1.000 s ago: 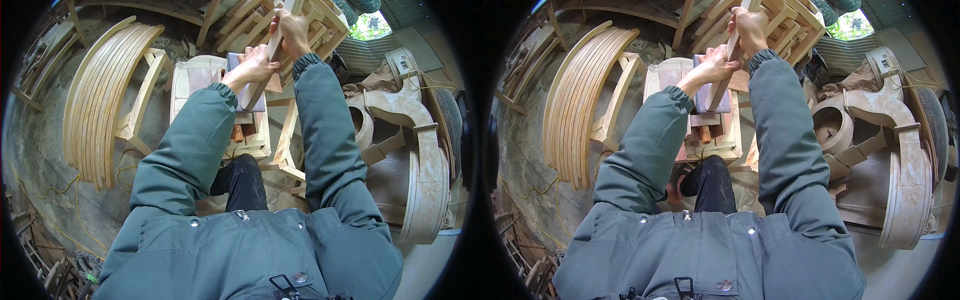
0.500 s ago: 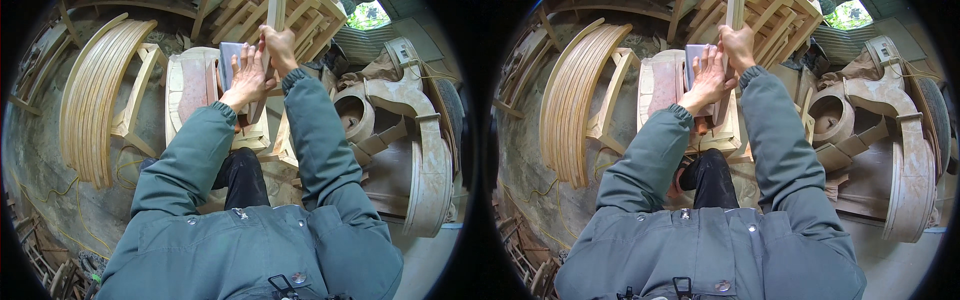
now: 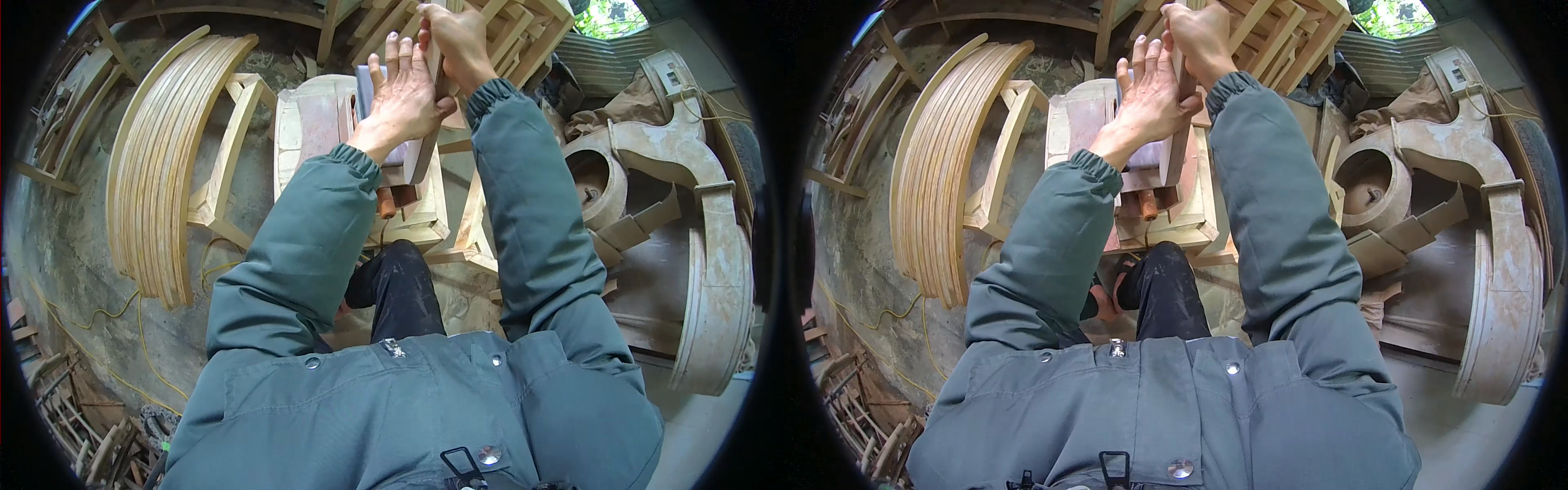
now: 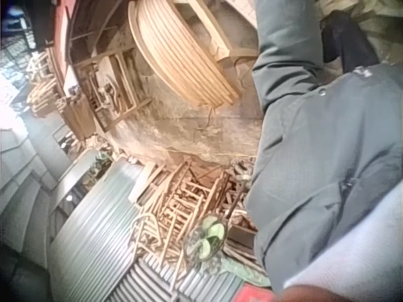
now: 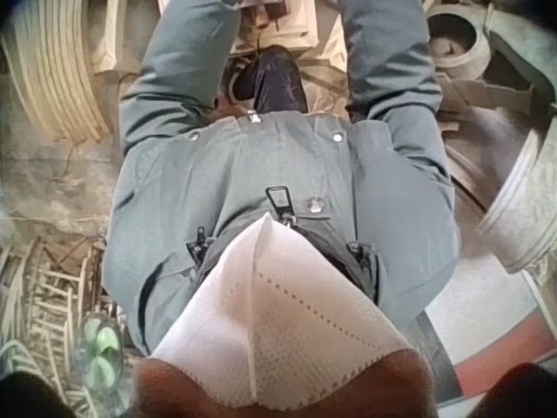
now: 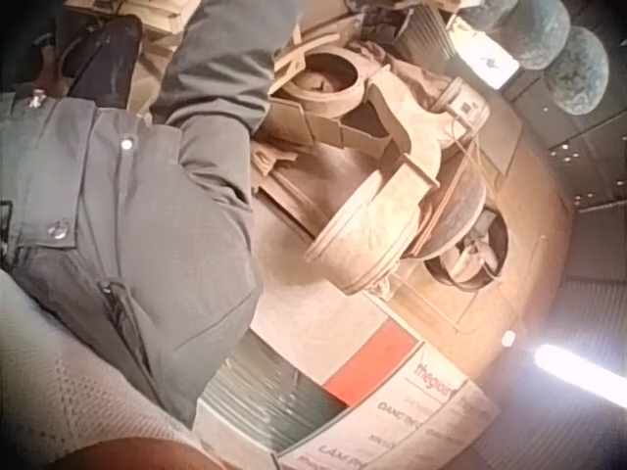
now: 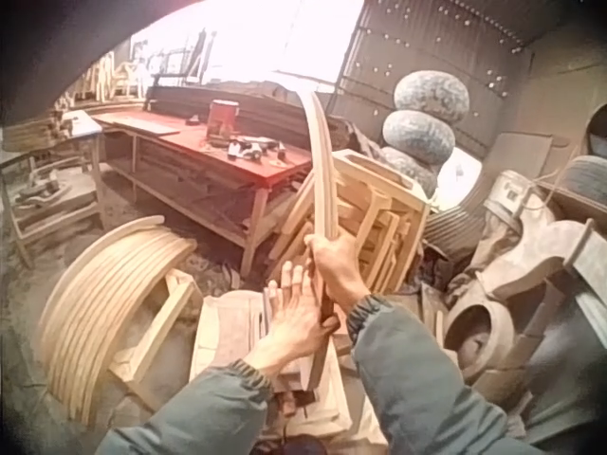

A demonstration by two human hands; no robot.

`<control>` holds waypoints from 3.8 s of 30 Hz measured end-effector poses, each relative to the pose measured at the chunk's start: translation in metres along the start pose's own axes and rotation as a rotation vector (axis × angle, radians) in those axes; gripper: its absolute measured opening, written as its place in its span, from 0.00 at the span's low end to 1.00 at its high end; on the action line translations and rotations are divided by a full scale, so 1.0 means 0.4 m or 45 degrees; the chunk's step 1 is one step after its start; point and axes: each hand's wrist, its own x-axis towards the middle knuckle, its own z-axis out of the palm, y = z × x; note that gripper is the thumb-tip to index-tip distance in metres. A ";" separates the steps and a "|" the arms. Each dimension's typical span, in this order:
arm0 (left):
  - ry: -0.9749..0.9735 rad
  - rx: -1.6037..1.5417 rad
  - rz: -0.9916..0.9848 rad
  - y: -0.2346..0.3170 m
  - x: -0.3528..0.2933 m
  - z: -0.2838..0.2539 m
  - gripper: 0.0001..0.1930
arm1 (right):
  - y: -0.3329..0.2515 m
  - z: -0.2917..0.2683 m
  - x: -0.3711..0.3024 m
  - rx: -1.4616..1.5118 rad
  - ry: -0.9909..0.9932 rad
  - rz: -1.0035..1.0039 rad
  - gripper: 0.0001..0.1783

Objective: Sanding curved wooden chair components using a machine-mounted sanding block.

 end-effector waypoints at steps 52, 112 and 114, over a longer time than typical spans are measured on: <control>-0.109 -0.589 0.127 0.397 -0.630 -0.342 0.35 | -0.363 -0.412 -0.809 0.394 0.482 -0.535 0.21; 0.219 -0.916 -0.402 0.056 -0.919 -0.159 0.15 | 0.176 -0.261 -0.847 -1.871 -0.288 0.129 0.48; 0.050 -1.451 -0.646 0.094 -0.899 -0.104 0.15 | 0.160 -0.333 -1.020 -1.872 -0.290 0.160 0.51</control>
